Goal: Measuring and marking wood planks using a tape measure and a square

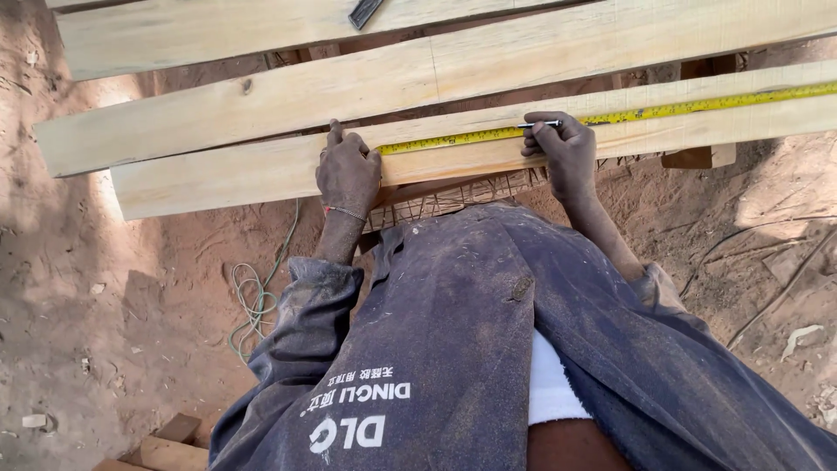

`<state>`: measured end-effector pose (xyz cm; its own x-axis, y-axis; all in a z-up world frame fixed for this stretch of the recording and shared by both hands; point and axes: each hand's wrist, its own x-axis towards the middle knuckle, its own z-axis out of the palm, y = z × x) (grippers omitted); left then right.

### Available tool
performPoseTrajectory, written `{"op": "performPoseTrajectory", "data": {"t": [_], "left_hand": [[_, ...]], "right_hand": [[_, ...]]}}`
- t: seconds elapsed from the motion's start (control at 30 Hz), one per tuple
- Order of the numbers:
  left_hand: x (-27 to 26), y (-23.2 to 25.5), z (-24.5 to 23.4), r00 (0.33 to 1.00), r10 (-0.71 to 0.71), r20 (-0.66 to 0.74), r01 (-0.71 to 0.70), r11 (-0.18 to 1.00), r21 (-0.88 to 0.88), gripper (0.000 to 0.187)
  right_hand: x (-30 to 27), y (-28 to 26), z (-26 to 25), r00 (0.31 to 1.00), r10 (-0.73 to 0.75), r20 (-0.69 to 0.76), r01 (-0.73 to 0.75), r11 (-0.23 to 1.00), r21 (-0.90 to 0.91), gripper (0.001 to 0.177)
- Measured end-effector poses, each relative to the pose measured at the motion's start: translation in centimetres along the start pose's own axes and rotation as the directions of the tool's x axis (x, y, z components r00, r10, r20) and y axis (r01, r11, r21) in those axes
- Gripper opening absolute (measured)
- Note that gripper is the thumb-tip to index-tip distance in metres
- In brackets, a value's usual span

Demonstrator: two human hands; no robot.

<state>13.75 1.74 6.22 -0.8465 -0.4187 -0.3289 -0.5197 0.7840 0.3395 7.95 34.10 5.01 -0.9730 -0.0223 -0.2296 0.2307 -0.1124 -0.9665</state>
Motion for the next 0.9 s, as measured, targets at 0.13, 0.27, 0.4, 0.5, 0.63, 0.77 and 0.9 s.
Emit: {"op": "performPoseTrajectory", "data": {"t": [0.13, 0.27, 0.4, 0.5, 0.63, 0.77, 0.9], "left_hand": [[0.1, -0.2, 0.3, 1.000, 0.010, 0.001, -0.010, 1.000, -0.003, 0.021], [0.3, -0.6, 0.9, 1.000, 0.002, -0.008, -0.002, 1.000, 0.027, 0.019], [0.1, -0.5, 0.5, 1.000, 0.007, 0.001, -0.007, 0.999, 0.037, 0.020], [0.1, -0.2, 0.4, 1.000, 0.011, 0.013, -0.011, 0.999, 0.050, 0.020], [-0.1, -0.5, 0.5, 1.000, 0.014, 0.012, -0.014, 0.999, 0.039, 0.019], [0.1, -0.5, 0.6, 1.000, 0.013, 0.010, -0.013, 0.999, 0.031, 0.019], [0.2, -0.7, 0.9, 1.000, 0.010, 0.013, -0.011, 0.999, 0.045, 0.020]], "right_hand": [[0.4, 0.5, -0.4, 1.000, -0.005, -0.023, 0.005, 1.000, -0.016, 0.017], [0.6, -0.6, -1.0, 0.994, -0.041, -0.104, 0.037, 0.999, -0.037, 0.012], [1.0, -0.2, -2.2, 0.991, -0.033, -0.130, 0.027, 0.998, -0.050, 0.010], [1.0, 0.5, -3.0, 0.997, -0.063, -0.039, 0.054, 0.981, -0.184, 0.006], [1.0, 0.5, -3.3, 0.999, -0.043, 0.009, 0.043, 0.908, -0.417, 0.009], [1.3, 1.3, -3.7, 1.000, -0.024, -0.005, 0.017, 0.824, -0.567, 0.011], [1.7, 2.7, -4.1, 0.999, -0.048, -0.004, 0.035, 0.787, -0.616, 0.011]]}}
